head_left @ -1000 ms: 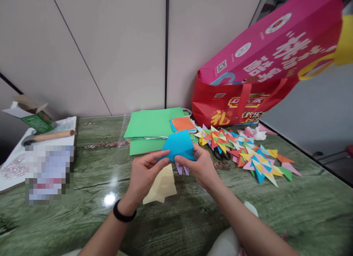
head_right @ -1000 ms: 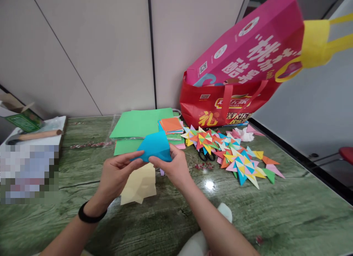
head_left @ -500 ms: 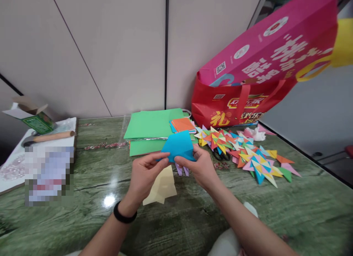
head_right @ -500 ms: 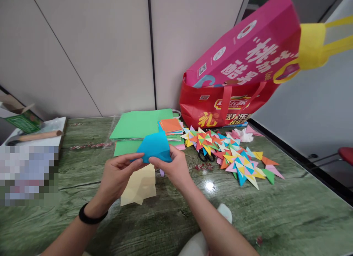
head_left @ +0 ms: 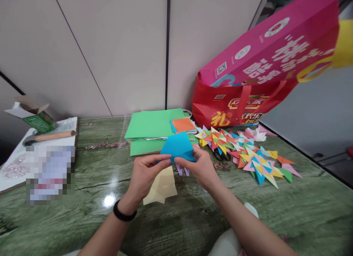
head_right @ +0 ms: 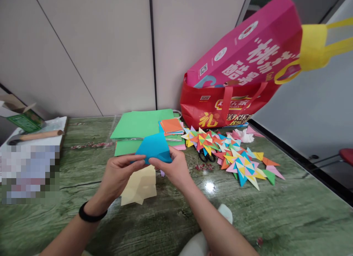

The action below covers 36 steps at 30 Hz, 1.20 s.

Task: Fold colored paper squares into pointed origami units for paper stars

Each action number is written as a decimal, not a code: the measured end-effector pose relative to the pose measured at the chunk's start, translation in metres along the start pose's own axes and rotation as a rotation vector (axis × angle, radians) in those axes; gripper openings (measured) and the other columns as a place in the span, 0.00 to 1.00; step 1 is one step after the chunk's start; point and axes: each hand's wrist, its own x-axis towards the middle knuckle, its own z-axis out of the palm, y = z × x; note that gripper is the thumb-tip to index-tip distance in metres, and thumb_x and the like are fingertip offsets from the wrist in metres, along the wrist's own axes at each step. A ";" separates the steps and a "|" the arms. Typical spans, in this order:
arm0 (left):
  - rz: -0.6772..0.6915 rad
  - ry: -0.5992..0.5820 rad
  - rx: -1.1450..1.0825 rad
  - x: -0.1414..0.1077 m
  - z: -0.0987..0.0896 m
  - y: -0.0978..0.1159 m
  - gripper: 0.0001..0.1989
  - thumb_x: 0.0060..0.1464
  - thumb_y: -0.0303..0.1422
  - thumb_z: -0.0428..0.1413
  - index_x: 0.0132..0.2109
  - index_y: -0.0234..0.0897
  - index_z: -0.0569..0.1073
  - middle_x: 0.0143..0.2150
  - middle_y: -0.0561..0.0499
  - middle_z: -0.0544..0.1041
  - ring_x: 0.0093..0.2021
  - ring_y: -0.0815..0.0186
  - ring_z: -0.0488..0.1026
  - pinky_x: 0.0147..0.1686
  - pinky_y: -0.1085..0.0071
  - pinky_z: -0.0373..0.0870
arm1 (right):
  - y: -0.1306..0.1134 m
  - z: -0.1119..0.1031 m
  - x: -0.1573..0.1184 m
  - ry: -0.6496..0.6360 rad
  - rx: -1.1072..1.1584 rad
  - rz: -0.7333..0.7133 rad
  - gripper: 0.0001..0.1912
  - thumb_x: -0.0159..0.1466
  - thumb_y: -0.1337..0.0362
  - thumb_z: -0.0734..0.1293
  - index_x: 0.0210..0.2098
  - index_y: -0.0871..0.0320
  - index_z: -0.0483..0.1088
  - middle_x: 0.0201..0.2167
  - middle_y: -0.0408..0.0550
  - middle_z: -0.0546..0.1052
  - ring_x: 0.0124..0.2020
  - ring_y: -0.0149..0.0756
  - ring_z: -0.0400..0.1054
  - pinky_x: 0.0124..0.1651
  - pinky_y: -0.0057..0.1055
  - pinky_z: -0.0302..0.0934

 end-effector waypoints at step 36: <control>0.052 0.121 0.133 -0.006 0.006 0.000 0.05 0.40 0.31 0.64 0.30 0.40 0.81 0.29 0.51 0.82 0.30 0.64 0.77 0.30 0.75 0.73 | -0.010 0.010 -0.005 0.086 -0.115 -0.062 0.26 0.44 0.65 0.72 0.43 0.57 0.64 0.35 0.47 0.74 0.34 0.40 0.69 0.33 0.32 0.66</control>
